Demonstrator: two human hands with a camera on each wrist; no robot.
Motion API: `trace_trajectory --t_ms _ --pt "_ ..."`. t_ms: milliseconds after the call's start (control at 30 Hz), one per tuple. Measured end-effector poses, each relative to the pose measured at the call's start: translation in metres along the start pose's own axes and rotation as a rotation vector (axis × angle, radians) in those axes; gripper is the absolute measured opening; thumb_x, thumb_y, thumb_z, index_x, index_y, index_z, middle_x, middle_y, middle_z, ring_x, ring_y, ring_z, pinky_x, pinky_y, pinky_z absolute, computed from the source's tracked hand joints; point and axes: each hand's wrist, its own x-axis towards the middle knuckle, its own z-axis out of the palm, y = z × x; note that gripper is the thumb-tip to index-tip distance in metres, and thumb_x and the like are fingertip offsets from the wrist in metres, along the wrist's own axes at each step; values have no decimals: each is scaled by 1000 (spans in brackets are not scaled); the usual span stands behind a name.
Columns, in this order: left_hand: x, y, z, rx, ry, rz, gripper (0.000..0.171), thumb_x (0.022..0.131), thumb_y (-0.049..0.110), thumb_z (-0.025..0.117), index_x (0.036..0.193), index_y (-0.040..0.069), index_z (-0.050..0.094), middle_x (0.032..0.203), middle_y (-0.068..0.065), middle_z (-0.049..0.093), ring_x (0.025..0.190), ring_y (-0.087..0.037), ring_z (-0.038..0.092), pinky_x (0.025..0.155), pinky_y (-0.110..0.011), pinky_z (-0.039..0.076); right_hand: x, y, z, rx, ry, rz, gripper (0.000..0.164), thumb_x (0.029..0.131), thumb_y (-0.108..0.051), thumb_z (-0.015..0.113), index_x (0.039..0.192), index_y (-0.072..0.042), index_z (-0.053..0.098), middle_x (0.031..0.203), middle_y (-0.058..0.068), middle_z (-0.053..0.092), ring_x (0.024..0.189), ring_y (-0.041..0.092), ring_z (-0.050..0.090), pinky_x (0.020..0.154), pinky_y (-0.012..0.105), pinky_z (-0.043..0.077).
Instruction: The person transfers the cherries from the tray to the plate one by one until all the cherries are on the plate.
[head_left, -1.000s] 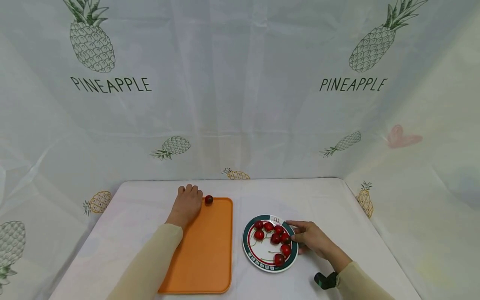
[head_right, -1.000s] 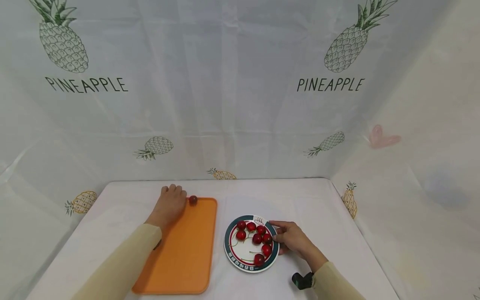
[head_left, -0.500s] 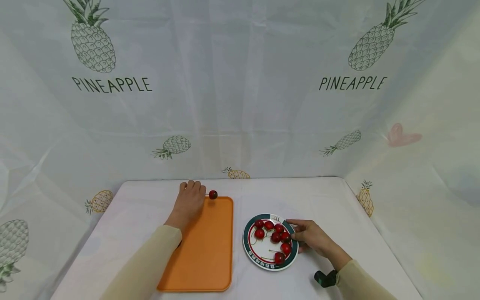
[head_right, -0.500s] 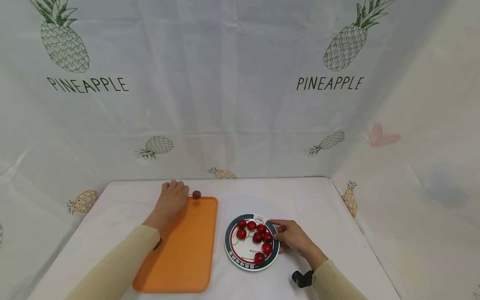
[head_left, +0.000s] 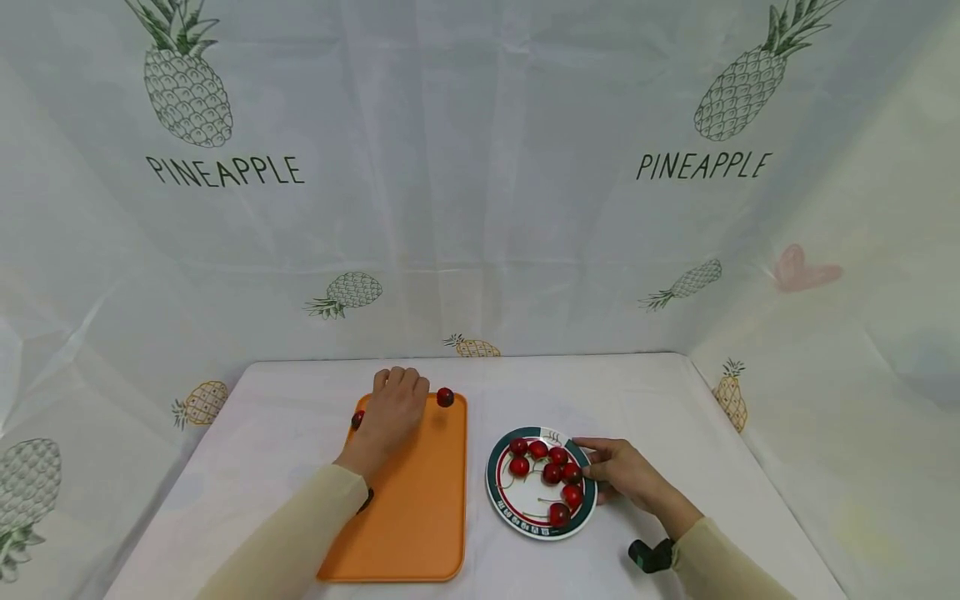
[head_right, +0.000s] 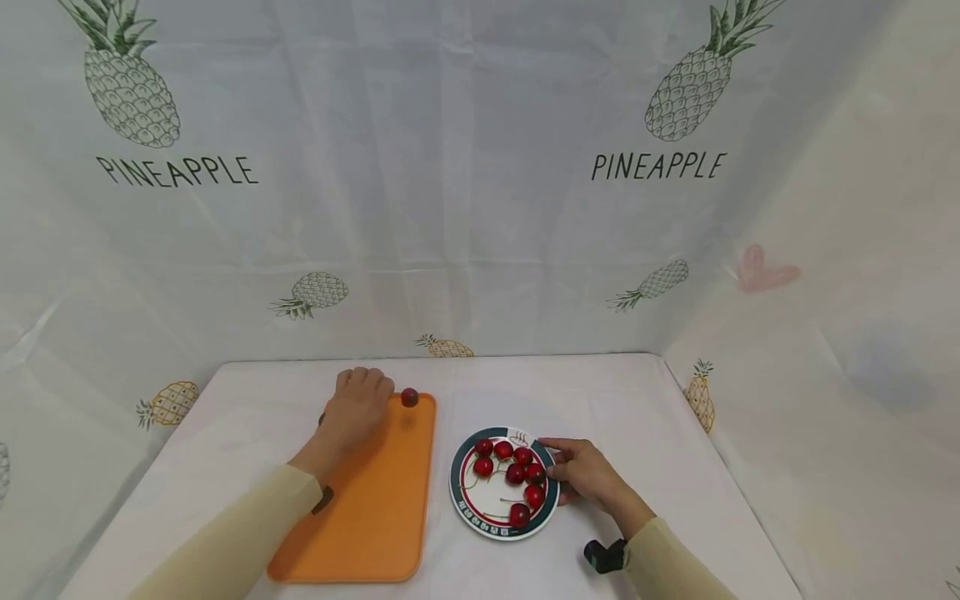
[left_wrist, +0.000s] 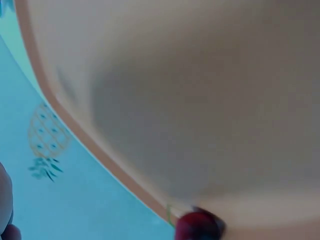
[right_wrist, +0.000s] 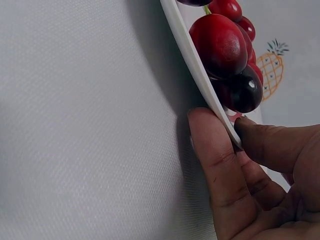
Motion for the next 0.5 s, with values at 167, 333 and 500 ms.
trace_trajectory --t_ms 167,333,500 --pt "3 19 -12 -14 -8 23 9 103 4 63 106 3 55 99 -12 52 97 -33 48 93 -50 43 0 0 0 0 -6 -8 55 96 3 68 149 -4 57 106 15 63 72 22 68 62 38 62" --pt "5 38 -13 -23 -13 44 13 102 9 66 111 4 58 103 -11 55 101 -33 49 95 -50 44 0 0 0 -6 -14 -18 55 96 2 68 150 -3 57 106 15 65 73 23 69 62 38 62" --pt "4 60 -13 -27 -6 83 11 103 12 63 111 5 58 104 -10 55 100 -31 49 94 -47 43 0 2 -1 -8 -15 -21 56 96 2 69 150 -3 56 108 15 65 71 22 69 62 37 62"
